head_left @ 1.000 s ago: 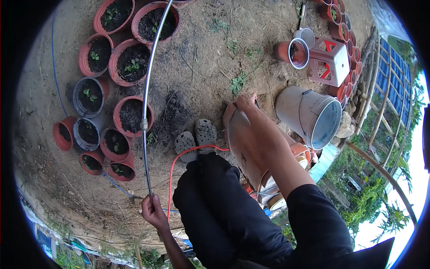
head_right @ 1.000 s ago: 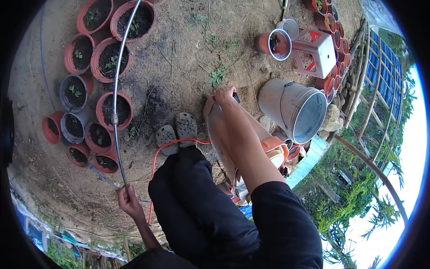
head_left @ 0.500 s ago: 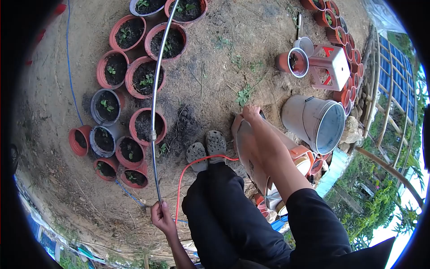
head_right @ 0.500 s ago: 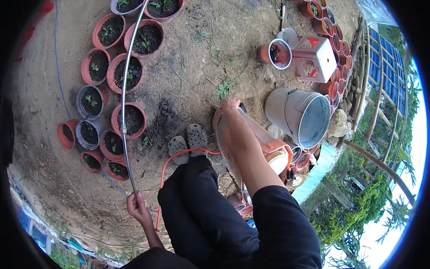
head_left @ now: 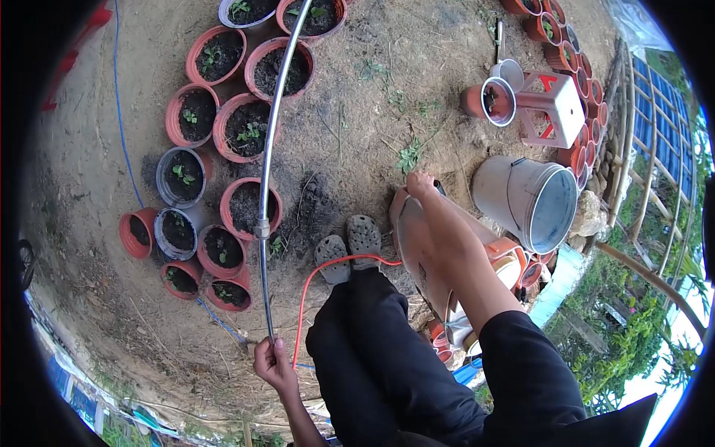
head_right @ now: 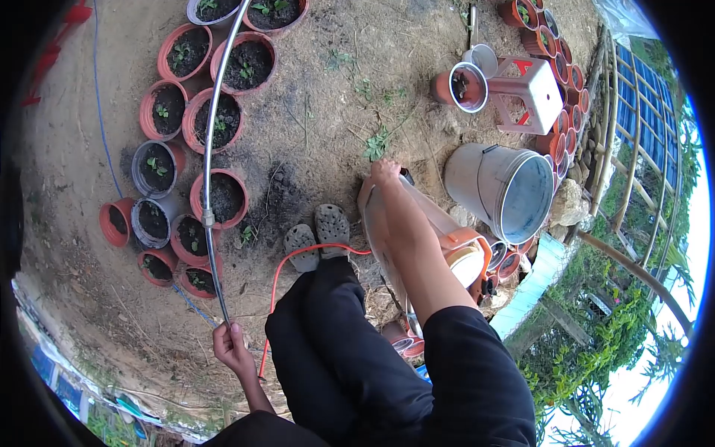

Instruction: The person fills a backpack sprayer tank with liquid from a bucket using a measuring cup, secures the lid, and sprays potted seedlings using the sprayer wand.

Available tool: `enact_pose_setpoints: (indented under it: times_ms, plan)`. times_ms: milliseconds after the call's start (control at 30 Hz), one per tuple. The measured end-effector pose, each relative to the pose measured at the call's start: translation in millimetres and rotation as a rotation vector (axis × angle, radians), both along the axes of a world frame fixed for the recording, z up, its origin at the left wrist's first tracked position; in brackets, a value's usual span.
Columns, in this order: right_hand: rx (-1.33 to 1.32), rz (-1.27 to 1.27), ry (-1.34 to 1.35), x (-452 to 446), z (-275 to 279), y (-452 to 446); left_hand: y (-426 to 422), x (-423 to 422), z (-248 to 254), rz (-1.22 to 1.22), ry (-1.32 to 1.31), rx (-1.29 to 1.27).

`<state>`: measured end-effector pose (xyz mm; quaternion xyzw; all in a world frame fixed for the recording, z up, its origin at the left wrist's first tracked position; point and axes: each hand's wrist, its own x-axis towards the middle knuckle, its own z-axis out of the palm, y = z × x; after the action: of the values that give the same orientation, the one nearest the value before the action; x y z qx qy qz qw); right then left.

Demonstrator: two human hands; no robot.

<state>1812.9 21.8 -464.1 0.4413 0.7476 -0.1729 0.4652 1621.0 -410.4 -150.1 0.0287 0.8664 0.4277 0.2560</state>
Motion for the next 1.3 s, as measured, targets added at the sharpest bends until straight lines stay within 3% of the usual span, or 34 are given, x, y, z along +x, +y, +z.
enact_pose_setpoints:
  times_ms: [267, 833, 1033, 1167, 1300]
  plan:
    - [0.005, -0.081, 0.129, 3, 4, 5, 10, -1, 3, -0.022, 0.027, -0.028]
    - [-0.224, 0.011, 0.153, 9, -10, 17, 26, 9, 10, -0.018, 0.019, 0.016]
    - [-0.269, 0.026, 0.180, -5, 23, 16, 32, 10, 21, -0.025, -0.013, 0.024]
    - [-0.230, -0.068, 0.190, 4, -1, 9, 32, 12, 23, -0.043, 0.020, 0.017]
    - [-0.265, 0.026, 0.107, 2, -4, 12, 31, 15, 21, -0.039, 0.044, 0.023]
